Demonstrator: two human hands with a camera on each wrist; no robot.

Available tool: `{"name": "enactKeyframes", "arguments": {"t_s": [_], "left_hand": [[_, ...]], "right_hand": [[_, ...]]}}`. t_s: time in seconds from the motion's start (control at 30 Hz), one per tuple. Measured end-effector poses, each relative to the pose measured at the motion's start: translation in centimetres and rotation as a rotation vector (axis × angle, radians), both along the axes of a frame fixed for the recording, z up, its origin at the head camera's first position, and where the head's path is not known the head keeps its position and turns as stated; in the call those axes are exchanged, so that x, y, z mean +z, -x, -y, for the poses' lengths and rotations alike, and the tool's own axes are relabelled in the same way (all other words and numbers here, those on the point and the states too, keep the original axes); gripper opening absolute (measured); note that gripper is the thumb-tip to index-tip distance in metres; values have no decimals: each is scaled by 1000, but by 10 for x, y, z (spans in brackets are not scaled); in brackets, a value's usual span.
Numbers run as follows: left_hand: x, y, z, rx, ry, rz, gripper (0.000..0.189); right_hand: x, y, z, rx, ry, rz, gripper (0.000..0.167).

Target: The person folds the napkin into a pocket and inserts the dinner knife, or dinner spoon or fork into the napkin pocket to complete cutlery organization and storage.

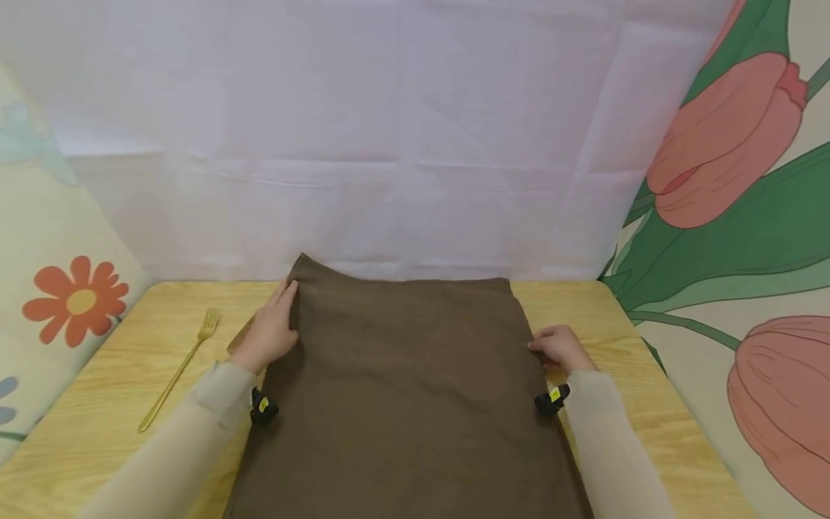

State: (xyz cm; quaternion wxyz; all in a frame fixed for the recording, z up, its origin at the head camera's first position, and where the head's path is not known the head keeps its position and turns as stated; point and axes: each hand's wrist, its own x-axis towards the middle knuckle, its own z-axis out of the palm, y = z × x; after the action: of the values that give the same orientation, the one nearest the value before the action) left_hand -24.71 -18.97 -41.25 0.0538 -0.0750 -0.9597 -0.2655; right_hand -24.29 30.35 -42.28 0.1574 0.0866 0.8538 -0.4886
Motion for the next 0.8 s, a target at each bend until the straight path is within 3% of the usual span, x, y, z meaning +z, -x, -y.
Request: {"name": "enactKeyframes", "arguments": {"t_s": [0.13, 0.23, 0.3, 0.37, 0.43, 0.57, 0.8], "left_hand": [[-1, -6, 1, -24, -22, 28, 86], [-1, -16, -2, -120, 21, 49, 78], [-2, -22, -6, -227, 55, 97, 73], [-2, -28, -10, -318, 68, 195, 73], [-4, -32, -13, -366, 78, 299, 77], [-6, -37, -14, -368, 118, 380, 83], [-8, -38, -11, -338, 121, 434, 91]], "right_hand": [[1, -2, -1, -6, -25, 4, 36], [1, -4, 2, 20, -73, -42, 45], [1, -4, 6, 78, -103, -98, 50], [1, -4, 12, 180, -140, -160, 57], [1, -3, 19, 292, -183, -210, 62], [2, -4, 31, 479, -318, -260, 71], [8, -15, 44, 559, -497, -242, 80]]}}
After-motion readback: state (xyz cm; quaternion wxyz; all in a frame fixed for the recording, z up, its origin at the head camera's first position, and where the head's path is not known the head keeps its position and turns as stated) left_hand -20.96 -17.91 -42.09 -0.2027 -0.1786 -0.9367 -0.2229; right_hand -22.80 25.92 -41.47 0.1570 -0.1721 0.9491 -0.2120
